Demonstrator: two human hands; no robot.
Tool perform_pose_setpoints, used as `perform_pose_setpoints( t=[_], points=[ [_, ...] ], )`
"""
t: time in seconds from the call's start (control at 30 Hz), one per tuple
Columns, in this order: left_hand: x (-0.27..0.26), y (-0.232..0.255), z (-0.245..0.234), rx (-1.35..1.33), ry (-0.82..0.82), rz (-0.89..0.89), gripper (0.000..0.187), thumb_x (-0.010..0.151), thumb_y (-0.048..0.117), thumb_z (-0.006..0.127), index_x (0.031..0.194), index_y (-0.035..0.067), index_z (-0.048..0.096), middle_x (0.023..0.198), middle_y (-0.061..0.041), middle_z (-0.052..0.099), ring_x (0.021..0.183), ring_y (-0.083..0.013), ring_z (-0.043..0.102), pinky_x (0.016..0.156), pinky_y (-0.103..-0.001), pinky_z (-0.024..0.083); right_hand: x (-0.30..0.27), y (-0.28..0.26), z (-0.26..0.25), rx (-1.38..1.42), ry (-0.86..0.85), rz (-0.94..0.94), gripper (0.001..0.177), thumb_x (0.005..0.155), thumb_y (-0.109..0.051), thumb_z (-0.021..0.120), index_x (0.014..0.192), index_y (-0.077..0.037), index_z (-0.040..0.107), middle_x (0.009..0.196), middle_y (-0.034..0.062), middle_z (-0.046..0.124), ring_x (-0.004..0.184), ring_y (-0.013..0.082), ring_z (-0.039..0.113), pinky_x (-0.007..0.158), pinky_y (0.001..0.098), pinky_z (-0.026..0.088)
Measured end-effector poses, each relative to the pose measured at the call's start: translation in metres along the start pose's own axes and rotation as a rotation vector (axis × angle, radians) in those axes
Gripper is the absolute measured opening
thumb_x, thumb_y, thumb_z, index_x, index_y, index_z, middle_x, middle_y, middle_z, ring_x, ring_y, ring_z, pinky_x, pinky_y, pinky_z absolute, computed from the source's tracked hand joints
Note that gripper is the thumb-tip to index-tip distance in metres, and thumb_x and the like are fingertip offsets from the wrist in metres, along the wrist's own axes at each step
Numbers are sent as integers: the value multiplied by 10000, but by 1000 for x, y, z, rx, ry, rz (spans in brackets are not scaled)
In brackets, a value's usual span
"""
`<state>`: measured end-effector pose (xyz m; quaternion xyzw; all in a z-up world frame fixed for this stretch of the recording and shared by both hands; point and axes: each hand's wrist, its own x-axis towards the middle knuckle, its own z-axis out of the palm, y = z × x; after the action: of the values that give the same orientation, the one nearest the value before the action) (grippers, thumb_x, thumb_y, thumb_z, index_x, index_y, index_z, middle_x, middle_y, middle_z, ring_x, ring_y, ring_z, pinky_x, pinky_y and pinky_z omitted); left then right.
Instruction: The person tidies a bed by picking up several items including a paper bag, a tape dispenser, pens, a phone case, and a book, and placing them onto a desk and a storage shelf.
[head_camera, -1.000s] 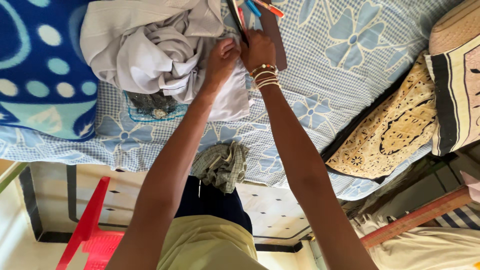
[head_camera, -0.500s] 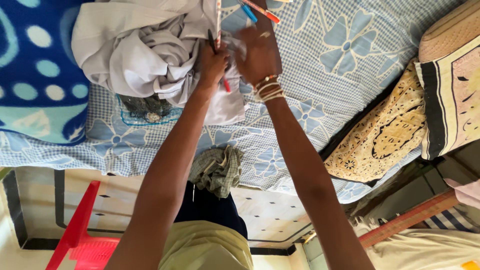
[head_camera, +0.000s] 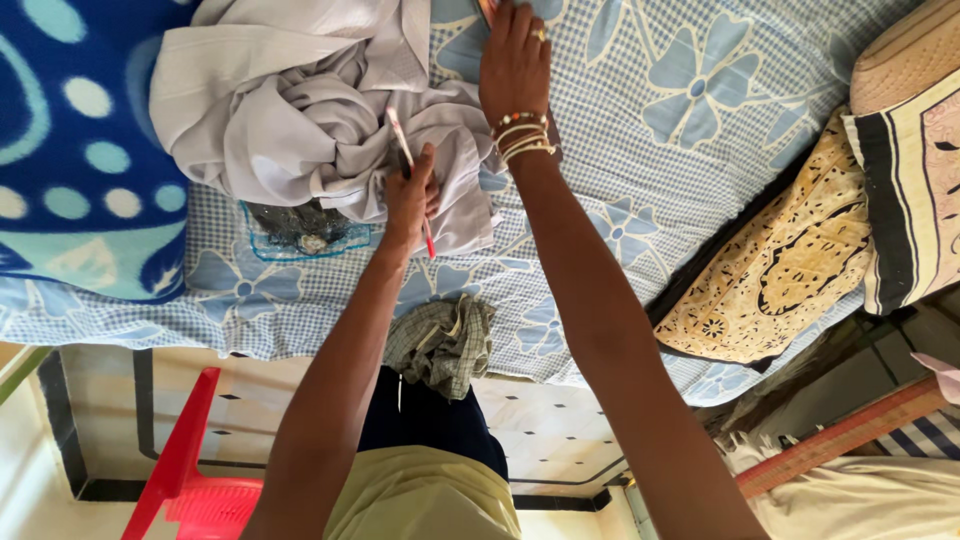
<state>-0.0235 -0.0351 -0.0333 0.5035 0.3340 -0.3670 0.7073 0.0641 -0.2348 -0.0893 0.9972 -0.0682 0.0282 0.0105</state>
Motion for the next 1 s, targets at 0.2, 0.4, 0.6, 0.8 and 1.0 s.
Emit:
perform_pose_setpoints(
  t=[0.2, 0.4, 0.6, 0.8, 1.0],
  points=[
    [-8, -6, -4, 36, -10, 29, 573, 983, 485, 697, 579, 195, 414, 470, 86, 350, 365, -54, 321, 353, -254, 241, -21, 6, 1, -42, -74, 95, 311, 876, -148, 634, 1127, -7, 516, 1220, 240, 562, 1019, 397, 649, 797, 461, 566],
    [-23, 19, 2, 27, 0, 61, 552, 975, 472, 690, 585, 154, 461, 473, 57, 423, 369, -79, 432, 360, -273, 328, -40, 22, -26, 50, -268, 206, 198, 908, -113, 644, 1051, -53, 521, 1074, 170, 584, 952, 347, 662, 761, 439, 579],
    [-47, 33, 12, 60, -44, 105, 531, 986, 475, 693, 633, 153, 462, 494, 72, 407, 369, -48, 364, 354, -241, 269, -72, 38, -58, -40, -219, 194, 307, 876, -277, 718, 1005, -73, 529, 983, 110, 606, 919, 307, 668, 759, 462, 577],
    [-83, 34, 11, 82, -149, 172, 541, 1005, 476, 670, 619, 152, 472, 478, 84, 385, 355, -30, 328, 339, -228, 234, -114, 43, -90, 267, -286, 297, 418, 962, -421, 706, 1036, -49, 532, 924, 151, 670, 764, 371, 697, 590, 502, 555],
    [-135, 29, 10, 69, -183, 207, 474, 990, 442, 674, 674, 105, 568, 481, 67, 426, 356, -17, 317, 336, -225, 211, -158, 26, -156, 508, -132, 383, 426, 885, -426, 754, 1020, -45, 621, 691, 164, 679, 599, 383, 677, 491, 485, 511]
  ],
)
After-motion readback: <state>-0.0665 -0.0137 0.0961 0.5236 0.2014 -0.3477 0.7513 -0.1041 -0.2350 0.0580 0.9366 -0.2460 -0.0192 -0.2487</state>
